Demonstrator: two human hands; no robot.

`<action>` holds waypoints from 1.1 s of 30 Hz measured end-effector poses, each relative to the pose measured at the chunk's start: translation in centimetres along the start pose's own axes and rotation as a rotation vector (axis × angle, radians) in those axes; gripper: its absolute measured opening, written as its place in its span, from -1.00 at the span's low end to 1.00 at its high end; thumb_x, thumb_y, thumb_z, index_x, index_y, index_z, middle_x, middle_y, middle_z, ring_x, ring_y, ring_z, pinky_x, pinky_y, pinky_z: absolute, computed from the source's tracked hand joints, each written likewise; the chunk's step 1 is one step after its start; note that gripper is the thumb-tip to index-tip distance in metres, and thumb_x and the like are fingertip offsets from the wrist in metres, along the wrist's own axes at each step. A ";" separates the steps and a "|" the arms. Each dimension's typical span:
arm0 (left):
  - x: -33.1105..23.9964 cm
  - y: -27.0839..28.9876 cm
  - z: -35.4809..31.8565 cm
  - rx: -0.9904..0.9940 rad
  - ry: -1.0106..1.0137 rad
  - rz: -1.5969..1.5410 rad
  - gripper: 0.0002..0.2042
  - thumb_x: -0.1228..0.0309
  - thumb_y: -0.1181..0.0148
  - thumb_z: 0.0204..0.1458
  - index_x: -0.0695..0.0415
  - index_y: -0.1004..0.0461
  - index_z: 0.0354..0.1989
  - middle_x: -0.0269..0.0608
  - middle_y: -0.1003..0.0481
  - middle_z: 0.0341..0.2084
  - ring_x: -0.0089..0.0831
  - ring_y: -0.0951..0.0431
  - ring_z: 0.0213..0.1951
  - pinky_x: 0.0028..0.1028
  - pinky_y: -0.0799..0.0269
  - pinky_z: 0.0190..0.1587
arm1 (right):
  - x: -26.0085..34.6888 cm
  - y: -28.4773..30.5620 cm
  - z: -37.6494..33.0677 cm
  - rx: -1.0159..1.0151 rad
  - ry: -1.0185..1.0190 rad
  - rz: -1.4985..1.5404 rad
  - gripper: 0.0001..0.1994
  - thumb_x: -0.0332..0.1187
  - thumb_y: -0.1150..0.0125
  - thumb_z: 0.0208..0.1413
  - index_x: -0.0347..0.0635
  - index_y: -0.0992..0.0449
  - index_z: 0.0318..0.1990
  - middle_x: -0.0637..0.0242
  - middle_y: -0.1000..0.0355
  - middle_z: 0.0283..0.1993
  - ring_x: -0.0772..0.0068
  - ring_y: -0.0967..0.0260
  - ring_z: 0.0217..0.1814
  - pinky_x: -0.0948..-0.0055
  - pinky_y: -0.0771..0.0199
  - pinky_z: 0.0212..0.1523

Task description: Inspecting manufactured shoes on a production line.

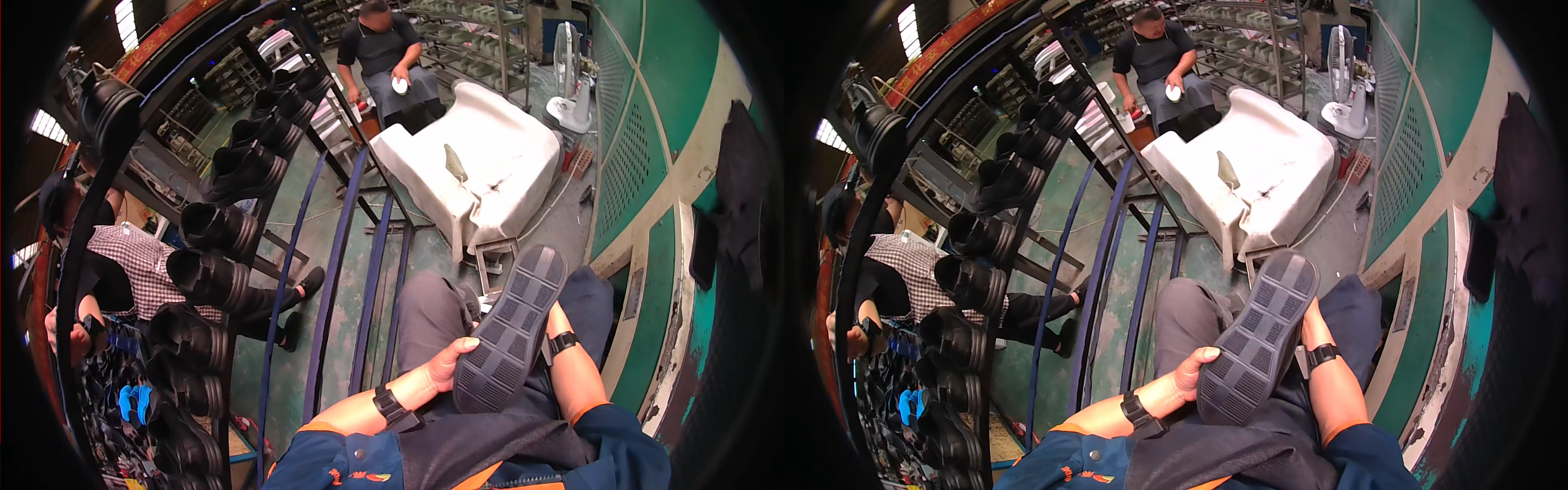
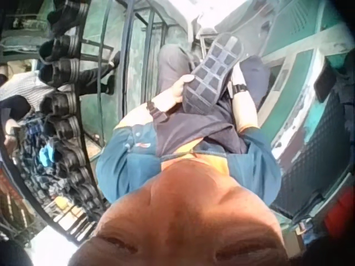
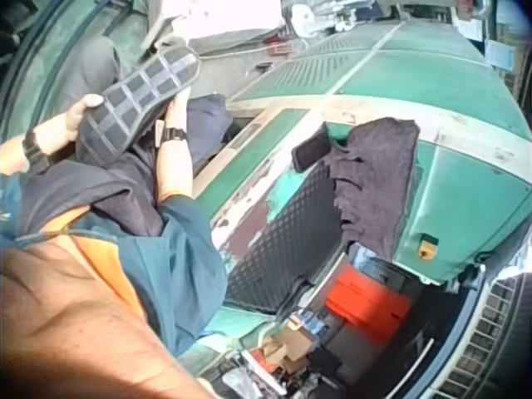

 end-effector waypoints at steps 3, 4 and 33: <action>-1.7 -2.0 -0.1 0.029 -0.019 0.133 -0.18 0.12 -0.30 -0.01 0.16 -0.03 0.38 -0.01 -0.33 0.22 -0.22 -0.45 0.17 -0.25 -0.38 0.23 | 0.8 -1.7 -0.2 -0.052 -0.006 0.014 -0.71 -0.22 -0.17 0.24 -0.24 -0.57 -0.04 0.25 -0.57 -0.16 0.37 -0.56 -0.19 0.37 -0.60 -0.11; -2.3 -2.8 0.0 0.051 -0.061 0.254 0.01 0.12 -0.32 -0.04 0.01 0.24 0.51 -0.03 -0.17 0.35 -0.26 -0.34 0.27 -0.27 -0.30 0.28 | 0.3 -1.4 -1.0 -0.064 -0.008 0.016 -0.71 -0.22 -0.17 0.24 -0.24 -0.57 -0.04 0.25 -0.57 -0.16 0.37 -0.56 -0.18 0.37 -0.61 -0.11; -7.1 -0.1 -10.7 -0.292 -0.702 0.391 0.14 0.14 -0.46 -0.29 0.09 0.14 0.49 0.01 -0.15 0.35 -0.12 -0.27 0.31 -0.20 -0.24 0.31 | 12.7 -11.6 16.3 0.163 0.119 0.424 -0.45 0.05 0.09 0.31 -0.29 -0.35 0.16 0.02 -0.52 -0.13 0.24 -0.53 -0.23 0.41 -0.57 -0.40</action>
Point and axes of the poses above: each hand's wrist, its own z-axis towards the middle knuckle, its own y-axis out of the back of the hand, x = y × z, the point moved 3 cm from there along z, towards the middle knuckle
